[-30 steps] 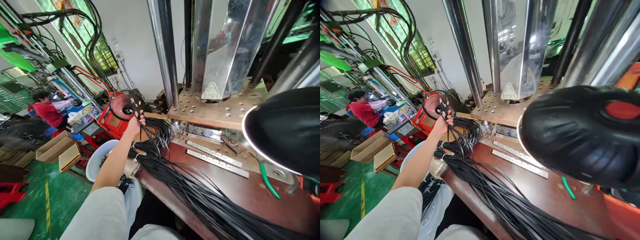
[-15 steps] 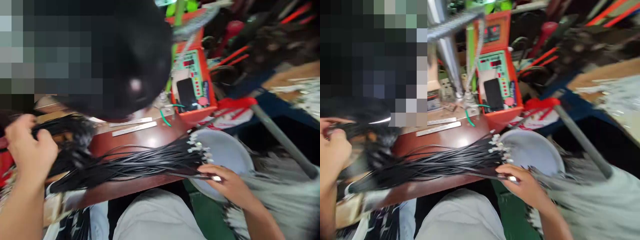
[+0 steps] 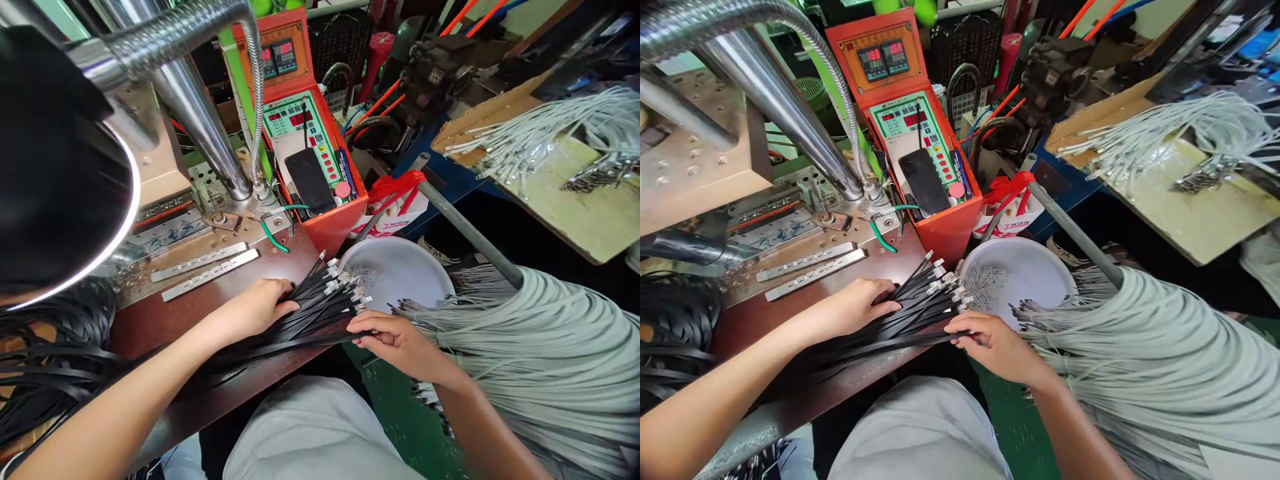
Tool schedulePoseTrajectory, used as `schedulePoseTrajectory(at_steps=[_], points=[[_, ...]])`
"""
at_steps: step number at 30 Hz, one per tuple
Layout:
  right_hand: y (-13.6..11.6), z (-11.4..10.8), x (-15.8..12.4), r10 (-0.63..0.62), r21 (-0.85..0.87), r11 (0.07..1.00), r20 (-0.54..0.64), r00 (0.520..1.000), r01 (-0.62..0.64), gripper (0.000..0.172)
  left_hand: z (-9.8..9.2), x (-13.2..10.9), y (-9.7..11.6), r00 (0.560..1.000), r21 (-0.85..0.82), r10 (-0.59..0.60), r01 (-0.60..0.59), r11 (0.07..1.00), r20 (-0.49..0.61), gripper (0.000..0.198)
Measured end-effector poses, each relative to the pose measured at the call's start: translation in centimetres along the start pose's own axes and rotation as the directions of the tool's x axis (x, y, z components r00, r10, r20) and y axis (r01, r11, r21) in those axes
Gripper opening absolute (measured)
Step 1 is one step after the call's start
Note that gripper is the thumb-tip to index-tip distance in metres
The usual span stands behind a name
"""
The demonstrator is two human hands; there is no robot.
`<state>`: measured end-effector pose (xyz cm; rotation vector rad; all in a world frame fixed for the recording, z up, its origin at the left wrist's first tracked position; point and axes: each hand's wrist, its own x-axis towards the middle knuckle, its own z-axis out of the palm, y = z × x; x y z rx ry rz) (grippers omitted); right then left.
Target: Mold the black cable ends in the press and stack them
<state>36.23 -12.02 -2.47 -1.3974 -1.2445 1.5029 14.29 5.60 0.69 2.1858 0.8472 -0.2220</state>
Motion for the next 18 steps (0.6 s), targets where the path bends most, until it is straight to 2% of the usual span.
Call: schedulePoseTrajectory(at_steps=[4,7,11,14,18], points=[[-0.7,0.3,0.4,0.013,0.021,1.0,-0.01,1.0,-0.012,0.023,-0.9,-0.1,-0.3,0.999,-0.057,0.02,-0.018,0.998,0.036,0.023],[-1.7,0.6,1.2,0.023,-0.005,1.0,-0.115,0.993,-0.024,0.014,-1.3,0.0,-0.6,0.997,-0.18,-0.034,0.046,0.983,0.067,0.027],[-2.8,1.2,2.6,0.011,0.03,1.0,-0.236,0.972,-0.004,0.019,-2.0,0.0,-0.7,0.987,-0.362,-0.088,0.132,0.923,0.135,0.033],[-3.1,1.5,3.6,-0.01,0.029,0.999,-0.271,0.962,0.018,0.02,-2.2,-0.1,-0.4,0.989,-0.375,-0.081,0.123,0.919,0.124,0.033],[-3.3,1.8,4.1,0.003,-0.012,1.0,-0.307,0.952,-0.007,0.02,-1.6,0.3,-0.2,0.992,-0.313,-0.084,0.108,0.944,0.09,0.032]])
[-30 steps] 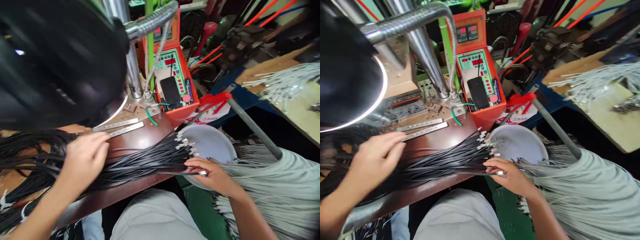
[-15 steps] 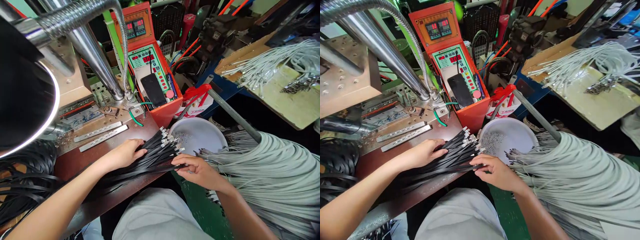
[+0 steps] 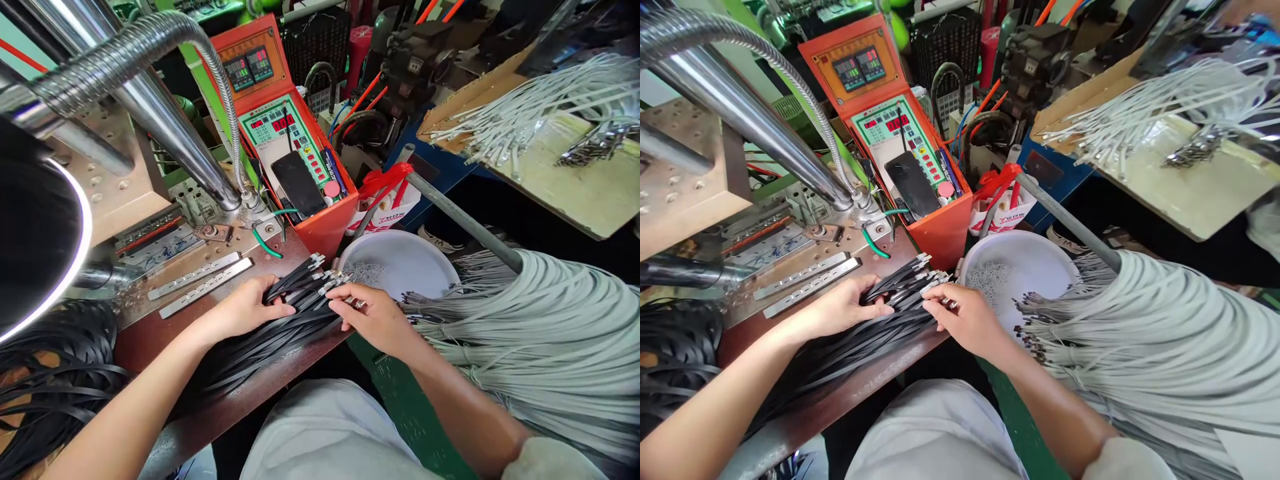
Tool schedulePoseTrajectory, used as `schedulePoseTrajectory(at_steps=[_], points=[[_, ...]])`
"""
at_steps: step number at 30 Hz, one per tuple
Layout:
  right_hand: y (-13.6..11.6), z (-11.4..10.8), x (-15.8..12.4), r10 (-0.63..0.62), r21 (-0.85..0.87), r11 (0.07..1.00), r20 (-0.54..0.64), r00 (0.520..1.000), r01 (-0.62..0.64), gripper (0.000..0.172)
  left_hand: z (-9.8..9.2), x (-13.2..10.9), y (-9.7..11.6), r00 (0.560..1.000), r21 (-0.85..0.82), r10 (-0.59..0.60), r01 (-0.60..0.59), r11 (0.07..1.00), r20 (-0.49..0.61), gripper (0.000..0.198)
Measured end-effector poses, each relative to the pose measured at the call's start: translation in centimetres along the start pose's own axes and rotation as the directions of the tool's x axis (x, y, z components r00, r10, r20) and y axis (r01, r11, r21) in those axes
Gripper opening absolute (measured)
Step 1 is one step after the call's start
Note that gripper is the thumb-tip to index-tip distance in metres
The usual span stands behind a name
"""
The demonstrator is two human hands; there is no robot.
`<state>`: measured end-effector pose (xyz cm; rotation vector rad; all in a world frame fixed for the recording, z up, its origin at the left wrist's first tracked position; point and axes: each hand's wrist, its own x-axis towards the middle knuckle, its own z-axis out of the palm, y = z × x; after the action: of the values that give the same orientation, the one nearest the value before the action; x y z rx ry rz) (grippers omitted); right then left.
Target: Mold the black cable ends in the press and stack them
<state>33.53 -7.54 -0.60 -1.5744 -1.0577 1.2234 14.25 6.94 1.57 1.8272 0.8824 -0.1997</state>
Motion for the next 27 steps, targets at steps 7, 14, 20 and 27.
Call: schedulePoseTrajectory(at_steps=[7,14,20,27], points=[[0.3,-0.2,-0.2,-0.002,-0.054,0.999,-0.003,1.0,0.002,0.02,-0.1,-0.1,0.1,0.991,-0.114,-0.042,0.028,0.993,-0.123,0.032],[-0.1,-0.2,0.0,0.005,-0.03,1.0,-0.011,1.0,-0.006,0.02,-1.8,-2.1,0.8,0.976,-0.227,-0.003,-0.048,0.973,-0.217,0.032],[-0.4,-0.3,0.4,0.015,-0.02,1.0,-0.015,1.0,-0.016,0.025,-1.4,-1.6,0.7,0.984,-0.299,-0.024,-0.03,0.954,-0.177,0.031],[-1.7,-0.4,2.5,0.075,0.145,0.987,-0.047,0.996,-0.067,0.05,-1.3,-1.8,0.7,0.998,-0.393,-0.002,-0.02,0.919,-0.055,0.033]])
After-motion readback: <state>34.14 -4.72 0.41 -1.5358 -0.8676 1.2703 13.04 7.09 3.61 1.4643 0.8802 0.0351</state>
